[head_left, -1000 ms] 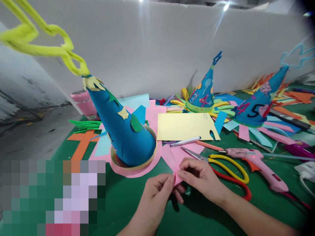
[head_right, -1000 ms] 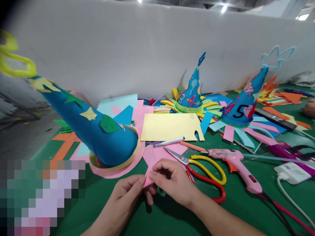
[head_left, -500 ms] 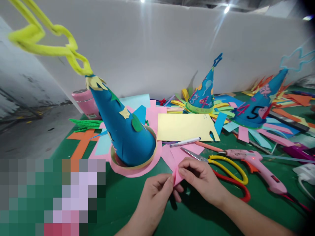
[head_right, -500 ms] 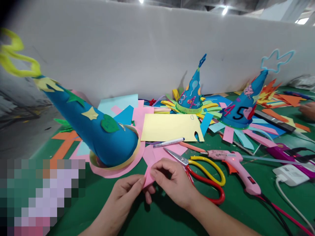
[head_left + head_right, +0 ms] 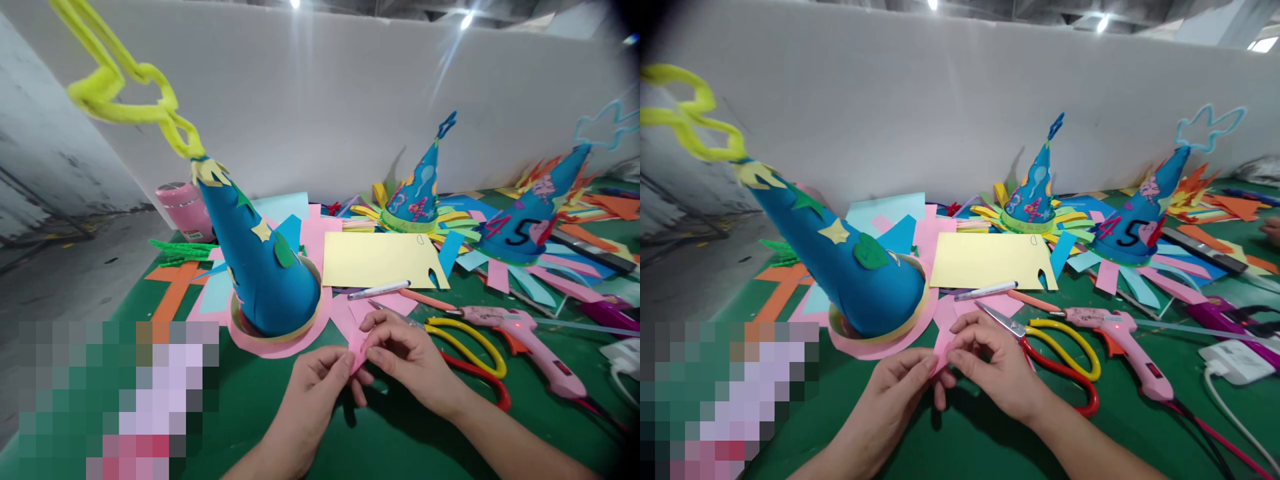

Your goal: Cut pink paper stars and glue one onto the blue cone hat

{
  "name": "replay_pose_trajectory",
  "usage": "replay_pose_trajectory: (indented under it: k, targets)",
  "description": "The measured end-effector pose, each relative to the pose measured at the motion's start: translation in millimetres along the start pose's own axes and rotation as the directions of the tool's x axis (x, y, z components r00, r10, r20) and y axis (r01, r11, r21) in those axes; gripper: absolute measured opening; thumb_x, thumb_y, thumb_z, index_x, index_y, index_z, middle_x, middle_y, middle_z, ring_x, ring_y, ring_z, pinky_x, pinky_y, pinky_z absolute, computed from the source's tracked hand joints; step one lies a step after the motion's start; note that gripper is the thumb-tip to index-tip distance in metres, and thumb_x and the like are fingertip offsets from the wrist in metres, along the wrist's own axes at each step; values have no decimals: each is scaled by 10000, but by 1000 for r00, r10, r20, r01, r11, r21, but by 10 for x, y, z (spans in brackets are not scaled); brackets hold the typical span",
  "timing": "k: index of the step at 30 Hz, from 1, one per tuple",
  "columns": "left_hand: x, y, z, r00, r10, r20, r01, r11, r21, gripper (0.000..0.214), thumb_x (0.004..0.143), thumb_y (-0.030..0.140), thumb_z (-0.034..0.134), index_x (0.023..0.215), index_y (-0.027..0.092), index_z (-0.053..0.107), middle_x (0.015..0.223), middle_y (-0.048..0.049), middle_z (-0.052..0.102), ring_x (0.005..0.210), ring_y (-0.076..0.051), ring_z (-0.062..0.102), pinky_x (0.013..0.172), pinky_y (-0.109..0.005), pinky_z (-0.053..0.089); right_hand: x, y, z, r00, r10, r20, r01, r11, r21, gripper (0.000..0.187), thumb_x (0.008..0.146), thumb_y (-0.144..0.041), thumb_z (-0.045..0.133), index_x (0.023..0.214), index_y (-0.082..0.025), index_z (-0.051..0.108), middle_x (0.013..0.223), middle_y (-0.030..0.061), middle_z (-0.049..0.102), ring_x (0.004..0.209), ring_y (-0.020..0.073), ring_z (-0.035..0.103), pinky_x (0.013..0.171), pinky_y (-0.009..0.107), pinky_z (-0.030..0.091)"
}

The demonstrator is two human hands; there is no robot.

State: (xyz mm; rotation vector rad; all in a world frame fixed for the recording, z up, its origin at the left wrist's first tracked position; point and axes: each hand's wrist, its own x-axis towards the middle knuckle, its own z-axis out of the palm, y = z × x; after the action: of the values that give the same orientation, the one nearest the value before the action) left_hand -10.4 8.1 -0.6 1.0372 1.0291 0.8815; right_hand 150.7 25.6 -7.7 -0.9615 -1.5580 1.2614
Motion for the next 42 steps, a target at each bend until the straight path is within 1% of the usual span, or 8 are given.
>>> replay_pose_trajectory:
  k: [9, 14, 17, 20, 26, 36, 39, 42]
  targets:
    - [-17, 51, 13, 998, 58, 14, -59, 972, 229, 294, 805, 334, 469, 676, 135, 643, 550, -28, 591, 534, -133, 523, 567, -255, 395, 21, 31, 8, 996, 86, 14, -87, 978, 191, 94, 752, -239, 628, 682, -179, 608, 801, 25, 583, 754, 136, 558, 660, 258, 446]
    - [-10, 41, -12, 986, 149, 68, -164, 915, 369, 290, 820, 309, 430, 639, 144, 584, 586, -28, 564, 568, -133, 512, 555, -238, 391, 22, 8, 1, 984, 174, 42, -179, 950, 258, 85, 740, -235, 642, 687, -170, 622, 850, 31, 632, 720, 128, 598, 671, 263, 469]
    - [-9, 45, -12, 981, 179, 76, -194, 890, 412, 252, 807, 283, 434, 645, 146, 571, 579, -15, 537, 565, -129, 494, 546, -233, 380, 17, -13, 4, 986, 152, 74, -167, 943, 289, 70, 743, -231, 636, 714, -169, 624, 713, 9, 637, 619, 120, 598, 610, 262, 481]
    - [1, 52, -12, 992, 121, 37, -126, 919, 373, 223, 787, 261, 447, 644, 145, 572, 555, -7, 528, 557, -127, 489, 543, -236, 375, 11, -19, 12, 994, 94, 58, -106, 959, 263, 63, 743, -220, 633, 721, -161, 639, 708, 23, 640, 627, 134, 599, 603, 277, 484]
    - [18, 63, -14, 999, -30, 11, 28, 990, 139, 210, 767, 288, 494, 606, 154, 508, 558, 6, 528, 524, -107, 492, 535, -233, 388, 2, -3, 8, 998, 37, -41, -31, 989, 145, 39, 717, -185, 655, 680, -184, 645, 700, 10, 650, 654, 123, 582, 592, 243, 468]
    - [21, 52, -20, 1000, -2, 10, 1, 993, 118, 163, 757, 272, 528, 654, 147, 544, 564, 17, 541, 533, -94, 498, 531, -215, 391, 17, 37, -9, 983, 141, -114, -107, 959, 261, 85, 681, -227, 695, 646, -195, 624, 647, -12, 620, 604, 107, 545, 568, 230, 438]
    - [31, 29, -35, 1000, -17, -25, 18, 997, 70, 137, 752, 264, 533, 691, 146, 568, 585, 5, 571, 547, -106, 519, 555, -234, 405, 24, 51, -33, 976, 135, -168, -88, 961, 261, 95, 669, -227, 705, 634, -197, 621, 637, -23, 588, 611, 107, 539, 572, 225, 436]
    - [33, 22, -39, 999, -36, 17, 36, 999, 4, 173, 746, 300, 547, 754, 140, 608, 649, -23, 609, 605, -126, 542, 603, -259, 422, 28, 37, -32, 983, 93, -155, -57, 974, 221, 75, 680, -224, 693, 645, -195, 632, 651, -16, 605, 631, 116, 553, 589, 236, 448]
